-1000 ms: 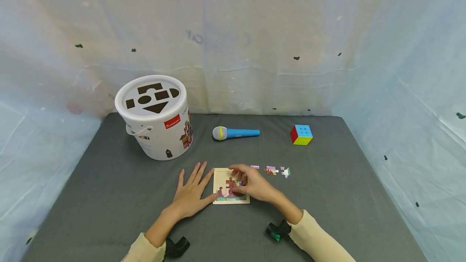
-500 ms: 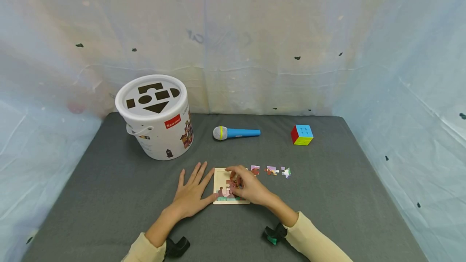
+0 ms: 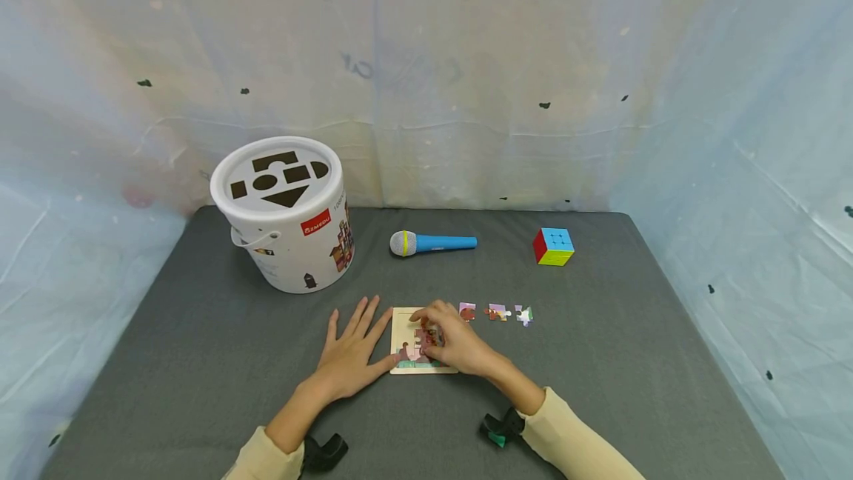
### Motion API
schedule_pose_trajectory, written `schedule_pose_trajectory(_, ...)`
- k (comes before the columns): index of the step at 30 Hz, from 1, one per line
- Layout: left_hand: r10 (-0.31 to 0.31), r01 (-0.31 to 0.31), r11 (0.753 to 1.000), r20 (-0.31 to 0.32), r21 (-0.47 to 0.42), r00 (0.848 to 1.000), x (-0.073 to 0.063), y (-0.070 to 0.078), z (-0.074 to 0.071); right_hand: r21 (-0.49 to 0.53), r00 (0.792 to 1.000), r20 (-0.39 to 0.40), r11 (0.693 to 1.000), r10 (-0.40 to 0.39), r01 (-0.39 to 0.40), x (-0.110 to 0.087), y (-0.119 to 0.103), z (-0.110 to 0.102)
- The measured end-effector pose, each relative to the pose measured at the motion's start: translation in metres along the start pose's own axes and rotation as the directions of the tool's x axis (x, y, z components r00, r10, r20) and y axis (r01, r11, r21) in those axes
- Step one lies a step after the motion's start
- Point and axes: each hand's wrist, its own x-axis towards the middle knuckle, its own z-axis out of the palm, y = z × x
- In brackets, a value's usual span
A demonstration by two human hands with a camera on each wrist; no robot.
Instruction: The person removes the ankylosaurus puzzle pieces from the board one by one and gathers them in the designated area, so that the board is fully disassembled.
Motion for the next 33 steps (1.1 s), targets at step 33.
schedule_pose_trajectory(33,-0.008,0.008,1.000,-0.005,0.013,1.000,-0.001,0.003,-0.002,0.342,0.993,-0.093,0.939,0.079,-0.042,0.000,-0.020,-0.015)
